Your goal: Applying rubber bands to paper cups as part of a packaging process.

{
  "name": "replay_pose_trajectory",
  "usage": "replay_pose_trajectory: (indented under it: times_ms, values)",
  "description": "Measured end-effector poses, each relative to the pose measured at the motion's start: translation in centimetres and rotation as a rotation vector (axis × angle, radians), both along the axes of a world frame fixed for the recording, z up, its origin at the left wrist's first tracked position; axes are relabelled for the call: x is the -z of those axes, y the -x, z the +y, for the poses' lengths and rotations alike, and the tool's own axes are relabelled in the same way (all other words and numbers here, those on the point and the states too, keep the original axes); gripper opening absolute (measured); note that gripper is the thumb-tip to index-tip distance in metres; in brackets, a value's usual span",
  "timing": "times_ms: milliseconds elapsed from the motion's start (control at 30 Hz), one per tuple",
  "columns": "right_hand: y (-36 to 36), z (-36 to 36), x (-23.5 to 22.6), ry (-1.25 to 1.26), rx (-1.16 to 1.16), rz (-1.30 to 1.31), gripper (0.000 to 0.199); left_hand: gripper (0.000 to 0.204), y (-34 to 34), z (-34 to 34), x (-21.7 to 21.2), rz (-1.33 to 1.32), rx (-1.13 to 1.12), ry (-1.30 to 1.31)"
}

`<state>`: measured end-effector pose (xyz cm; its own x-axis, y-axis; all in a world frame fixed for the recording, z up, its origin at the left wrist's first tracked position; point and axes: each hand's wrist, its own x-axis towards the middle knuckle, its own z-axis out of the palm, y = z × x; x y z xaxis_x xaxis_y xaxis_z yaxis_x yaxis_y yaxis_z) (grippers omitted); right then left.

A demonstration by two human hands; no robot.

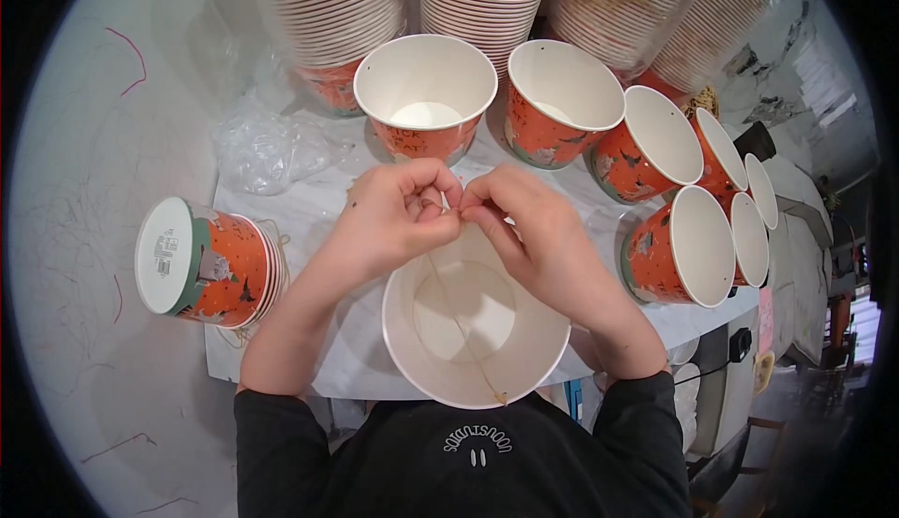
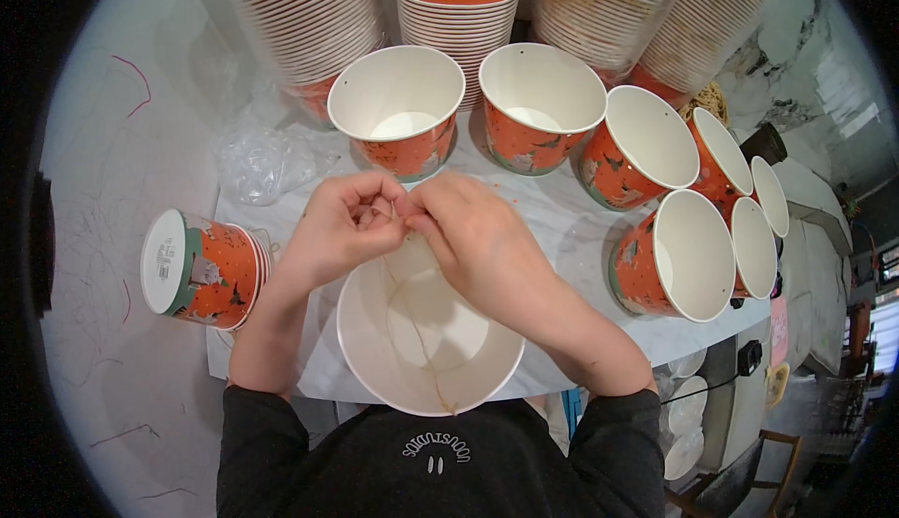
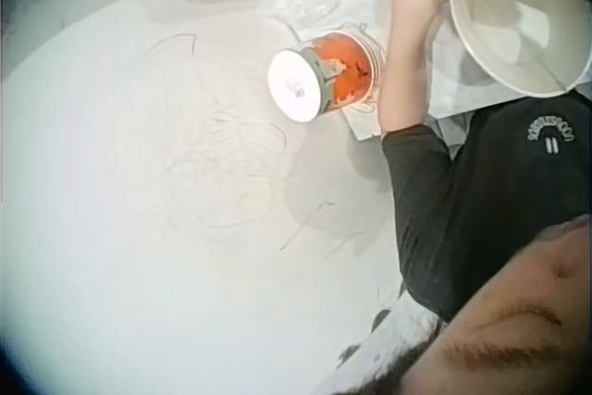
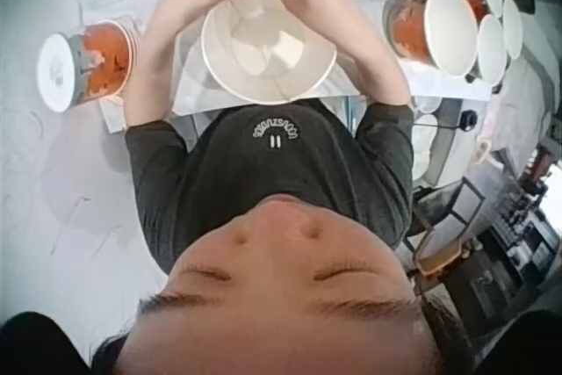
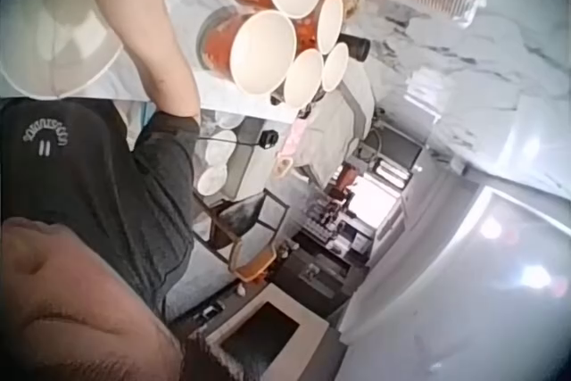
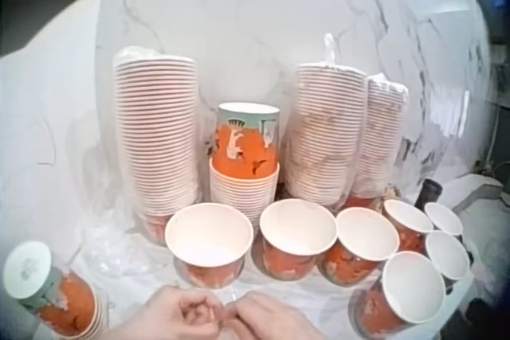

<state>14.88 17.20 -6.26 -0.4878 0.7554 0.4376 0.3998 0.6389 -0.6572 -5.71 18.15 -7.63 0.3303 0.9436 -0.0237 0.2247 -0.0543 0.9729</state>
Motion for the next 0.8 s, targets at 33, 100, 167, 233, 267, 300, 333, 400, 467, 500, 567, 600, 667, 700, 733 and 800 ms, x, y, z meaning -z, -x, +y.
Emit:
replay_pose_trajectory:
  times_ms: [33, 100, 167, 233, 267, 300, 333, 400, 467, 500, 567, 600, 667, 700, 733, 800]
  values:
    - [0.0, 0.0, 0.0, 0.001, 0.025, 0.016, 0.011, 0.007, -0.2, 0.0, -0.1, 0.027, -0.038, -0.062]
    - [-0.2, 0.1, 0.0, 0.002, 0.052, 0.032, 0.011, 0.008, -0.4, -0.1, 0.0, 0.010, -0.067, -0.105]
    - [-0.3, 0.3, 0.0, 0.006, 0.078, 0.085, 0.010, 0.009, -0.4, -0.3, 0.1, -0.004, -0.101, -0.149]
    - [-0.5, 0.5, -0.1, 0.049, 0.075, 0.103, 0.010, 0.010, -0.4, -0.3, 0.1, -0.002, -0.129, -0.262]
    - [-0.6, 0.6, -0.2, 0.092, 0.074, 0.119, 0.009, 0.010, -0.5, -0.3, 0.1, -0.004, -0.127, -0.263]
    - [-0.6, 0.7, -0.2, 0.091, 0.076, 0.118, 0.009, 0.010, -0.5, -0.3, 0.1, -0.003, -0.131, -0.288]
    - [-0.6, 0.9, 0.0, 0.125, 0.060, 0.140, 0.008, 0.010, -0.6, -0.3, 0.1, -0.002, -0.136, -0.313]
    - [-0.7, 1.1, 0.0, 0.158, 0.045, 0.162, 0.008, 0.010, -0.7, -0.3, 0.1, -0.005, -0.138, -0.310]
    - [-0.9, 1.3, 0.0, 0.244, 0.028, 0.153, 0.008, 0.011, -0.7, -0.3, 0.1, -0.007, -0.139, -0.308]
    - [-0.9, 1.4, -0.1, 0.244, 0.029, 0.153, 0.008, 0.011, -0.7, -0.3, 0.1, -0.006, -0.146, -0.312]
    - [-0.8, 1.5, 0.0, 0.282, 0.018, 0.171, 0.008, 0.011, -0.7, -0.3, 0.2, -0.004, -0.153, -0.316]
    - [-0.8, 1.5, -0.1, 0.282, 0.018, 0.171, 0.008, 0.010, -0.7, -0.2, 0.3, -0.006, -0.157, -0.319]
    - [-0.8, 1.6, -0.1, 0.273, 0.031, 0.151, 0.008, 0.010, -0.6, -0.2, 0.4, -0.009, -0.161, -0.320]
    - [-0.7, 1.5, 0.0, 0.274, 0.030, 0.151, 0.008, 0.009, -0.7, -0.3, 0.4, -0.005, -0.165, -0.335]
    - [-0.6, 1.5, 0.2, 0.253, 0.026, 0.165, 0.008, 0.009, -0.7, -0.3, 0.4, -0.001, -0.170, -0.351]
    - [-0.5, 1.4, 0.4, 0.233, 0.020, 0.178, 0.009, 0.009, -0.9, -0.4, 0.4, 0.012, -0.186, -0.358]
